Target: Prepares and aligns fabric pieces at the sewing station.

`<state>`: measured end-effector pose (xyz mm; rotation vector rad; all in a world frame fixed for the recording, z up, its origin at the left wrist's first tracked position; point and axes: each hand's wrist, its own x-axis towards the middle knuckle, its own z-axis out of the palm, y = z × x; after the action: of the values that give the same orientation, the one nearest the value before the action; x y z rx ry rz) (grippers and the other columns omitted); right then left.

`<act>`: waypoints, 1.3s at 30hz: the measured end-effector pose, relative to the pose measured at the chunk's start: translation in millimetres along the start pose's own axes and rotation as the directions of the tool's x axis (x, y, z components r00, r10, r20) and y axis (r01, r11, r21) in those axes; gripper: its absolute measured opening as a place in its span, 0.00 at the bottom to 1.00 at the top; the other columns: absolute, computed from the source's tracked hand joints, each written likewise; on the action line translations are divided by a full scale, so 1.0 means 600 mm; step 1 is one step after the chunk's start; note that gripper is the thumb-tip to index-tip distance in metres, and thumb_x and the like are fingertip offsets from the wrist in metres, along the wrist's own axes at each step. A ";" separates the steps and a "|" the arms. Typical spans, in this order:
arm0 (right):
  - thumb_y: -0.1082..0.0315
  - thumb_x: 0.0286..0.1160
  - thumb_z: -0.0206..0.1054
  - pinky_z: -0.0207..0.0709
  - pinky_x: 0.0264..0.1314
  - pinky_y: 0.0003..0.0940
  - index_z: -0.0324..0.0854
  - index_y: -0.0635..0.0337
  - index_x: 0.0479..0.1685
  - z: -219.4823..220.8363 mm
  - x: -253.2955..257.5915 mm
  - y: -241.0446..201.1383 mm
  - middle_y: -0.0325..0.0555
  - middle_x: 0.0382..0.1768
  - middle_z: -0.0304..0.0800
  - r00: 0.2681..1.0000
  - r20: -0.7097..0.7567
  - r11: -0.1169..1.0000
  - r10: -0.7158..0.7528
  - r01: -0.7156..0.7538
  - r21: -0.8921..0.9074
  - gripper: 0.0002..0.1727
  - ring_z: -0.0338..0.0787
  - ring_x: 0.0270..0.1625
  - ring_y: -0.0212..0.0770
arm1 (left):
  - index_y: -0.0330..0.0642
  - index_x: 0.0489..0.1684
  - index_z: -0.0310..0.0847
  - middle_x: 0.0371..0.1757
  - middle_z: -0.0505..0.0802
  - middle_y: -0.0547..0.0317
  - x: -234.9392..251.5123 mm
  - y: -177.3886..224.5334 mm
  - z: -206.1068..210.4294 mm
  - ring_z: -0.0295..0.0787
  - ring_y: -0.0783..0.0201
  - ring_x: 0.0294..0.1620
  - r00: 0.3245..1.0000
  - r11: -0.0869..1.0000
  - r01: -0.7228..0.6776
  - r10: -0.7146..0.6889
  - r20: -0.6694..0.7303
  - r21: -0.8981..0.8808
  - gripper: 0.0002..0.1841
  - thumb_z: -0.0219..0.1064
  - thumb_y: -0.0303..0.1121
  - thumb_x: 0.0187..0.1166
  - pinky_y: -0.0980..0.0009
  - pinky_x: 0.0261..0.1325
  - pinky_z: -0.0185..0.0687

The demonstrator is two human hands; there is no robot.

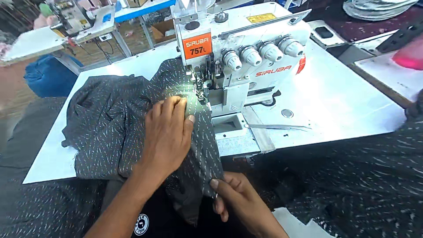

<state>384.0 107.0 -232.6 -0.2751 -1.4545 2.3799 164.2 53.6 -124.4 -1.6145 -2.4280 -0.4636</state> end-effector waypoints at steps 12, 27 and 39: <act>0.63 0.90 0.56 0.81 0.18 0.24 0.84 0.58 0.31 0.015 0.090 -0.060 0.40 0.14 0.84 0.995 -0.095 0.996 0.012 -0.004 0.090 0.18 0.85 0.15 0.30 | 0.45 0.91 0.61 0.91 0.66 0.49 0.111 -0.067 0.025 0.54 0.45 0.93 0.988 0.999 0.021 -0.015 0.156 -0.036 0.39 0.37 0.61 0.88 0.31 0.86 0.48; 0.57 0.90 0.59 0.74 0.11 0.22 0.89 0.66 0.39 0.050 0.195 -0.118 0.36 0.06 0.69 0.917 -0.375 0.967 0.139 -0.045 0.249 0.22 0.70 0.07 0.25 | 0.33 0.44 0.88 0.51 0.91 0.49 0.104 -0.064 -0.001 0.88 0.59 0.56 0.881 0.843 -0.402 0.248 -0.403 -0.358 0.09 0.60 0.24 0.79 0.63 0.59 0.87; 0.41 0.91 0.52 0.69 0.07 0.23 0.84 0.59 0.25 0.076 0.200 -0.129 0.34 0.04 0.65 0.865 -0.461 0.955 0.196 -0.061 0.292 0.33 0.66 0.04 0.27 | 0.40 0.51 0.94 0.62 0.93 0.56 0.117 -0.121 0.040 0.82 0.59 0.70 0.864 0.713 -0.498 0.453 -0.218 -0.493 0.20 0.51 0.25 0.80 0.59 0.80 0.69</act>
<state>271.9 147.6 -141.6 -0.8560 -0.8933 2.3366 70.4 96.7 -135.3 -2.2917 -1.7787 -1.1559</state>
